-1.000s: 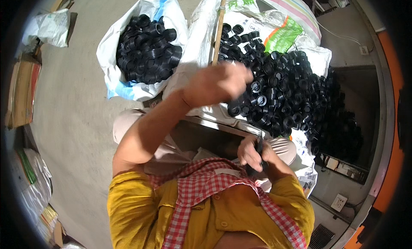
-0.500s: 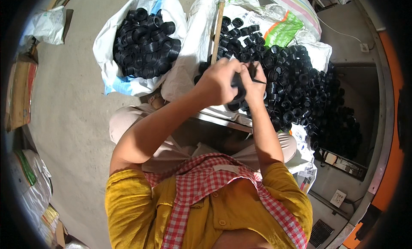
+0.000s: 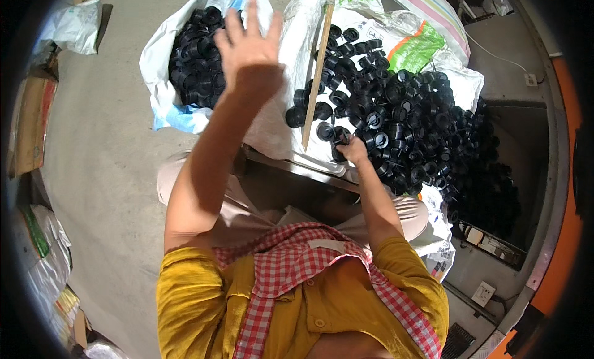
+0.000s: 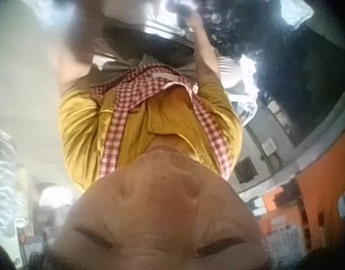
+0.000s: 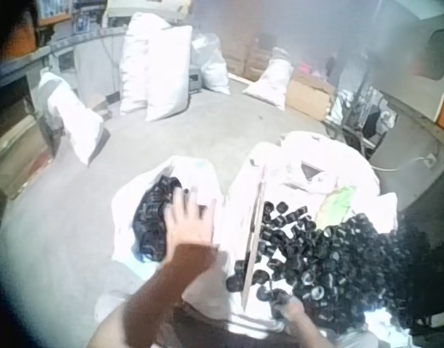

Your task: The person sits on the floor and repeatedly picks up black plastic components from a pile, presses them together by hand, and places the assembled units into a white sack. The process continues with consistent hand movements and no tools used.

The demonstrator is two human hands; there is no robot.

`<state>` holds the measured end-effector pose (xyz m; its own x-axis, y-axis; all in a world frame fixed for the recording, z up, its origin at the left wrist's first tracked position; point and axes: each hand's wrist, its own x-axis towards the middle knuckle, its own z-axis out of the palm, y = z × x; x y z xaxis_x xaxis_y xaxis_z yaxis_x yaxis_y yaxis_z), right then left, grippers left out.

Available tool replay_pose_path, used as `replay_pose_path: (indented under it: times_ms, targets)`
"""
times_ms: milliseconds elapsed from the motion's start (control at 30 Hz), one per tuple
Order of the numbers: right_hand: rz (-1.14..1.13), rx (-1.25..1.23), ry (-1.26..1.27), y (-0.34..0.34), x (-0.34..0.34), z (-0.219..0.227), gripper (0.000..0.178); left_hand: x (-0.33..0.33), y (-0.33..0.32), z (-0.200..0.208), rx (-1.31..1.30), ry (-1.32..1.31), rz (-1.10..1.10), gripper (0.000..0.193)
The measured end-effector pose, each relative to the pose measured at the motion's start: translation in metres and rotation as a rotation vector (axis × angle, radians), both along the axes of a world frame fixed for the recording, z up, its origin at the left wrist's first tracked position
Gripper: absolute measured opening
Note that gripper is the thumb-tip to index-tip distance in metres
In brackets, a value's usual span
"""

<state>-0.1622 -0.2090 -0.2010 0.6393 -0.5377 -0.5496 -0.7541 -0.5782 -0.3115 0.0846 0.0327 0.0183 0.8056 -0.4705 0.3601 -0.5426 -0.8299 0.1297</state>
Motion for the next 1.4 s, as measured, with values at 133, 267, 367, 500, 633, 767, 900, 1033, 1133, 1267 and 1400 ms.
replay_pose_path:
  times_ms: [133, 267, 367, 500, 633, 767, 900, 1033, 1133, 1267, 1400]
  targets:
    - [0.112, -0.200, -0.254, 0.031, -0.011, -0.005, 0.026, -0.031, -0.018, -0.015, -0.139, 0.237, -0.401, 0.061]
    - [0.048, -0.138, -0.386, 0.033, -0.009, 0.046, 0.025, -0.052, -0.034, -0.044, -0.120, 0.715, -0.550, 0.049]
    - [0.065, -0.002, -0.679, 0.044, -0.012, 0.107, 0.018, -0.074, -0.035, -0.059, -0.280, 0.667, -0.615, 0.053]
    - [0.515, -0.098, -0.992, 0.056, -0.003, 0.172, 0.020, -0.084, -0.042, -0.063, -0.562, 1.345, -0.630, 0.052]
    - [0.177, 0.156, -0.918, 0.066, -0.014, 0.178, 0.031, -0.083, -0.043, -0.041, -0.648, 1.569, -0.644, 0.029]
    - [-0.430, 1.125, -0.529, 0.084, -0.001, 0.209, 0.034, -0.080, -0.034, -0.036, -0.672, 0.743, -1.188, 0.024]
    - [-0.120, 2.069, -0.538, 0.077, -0.065, 0.146, 0.044, -0.074, -0.032, 0.001, -0.718, 0.199, -1.314, 0.023]
    - [0.157, 2.166, -0.702, 0.098, -0.037, 0.179, 0.043, -0.036, -0.027, 0.004, -1.235, 0.278, -0.914, 0.031]
    - [-0.363, 1.646, -1.142, 0.083, -0.011, 0.188, 0.043, -0.050, -0.020, -0.020, -1.163, 1.343, -0.871, 0.037]
    - [-0.457, 1.177, -1.363, 0.079, 0.045, 0.176, 0.021, -0.098, -0.031, -0.050, -0.993, 1.369, -1.010, 0.042]
    - [-0.414, 0.602, -1.285, 0.072, 0.076, 0.174, 0.009, -0.082, -0.038, -0.031, -1.012, 1.574, -0.556, 0.033]
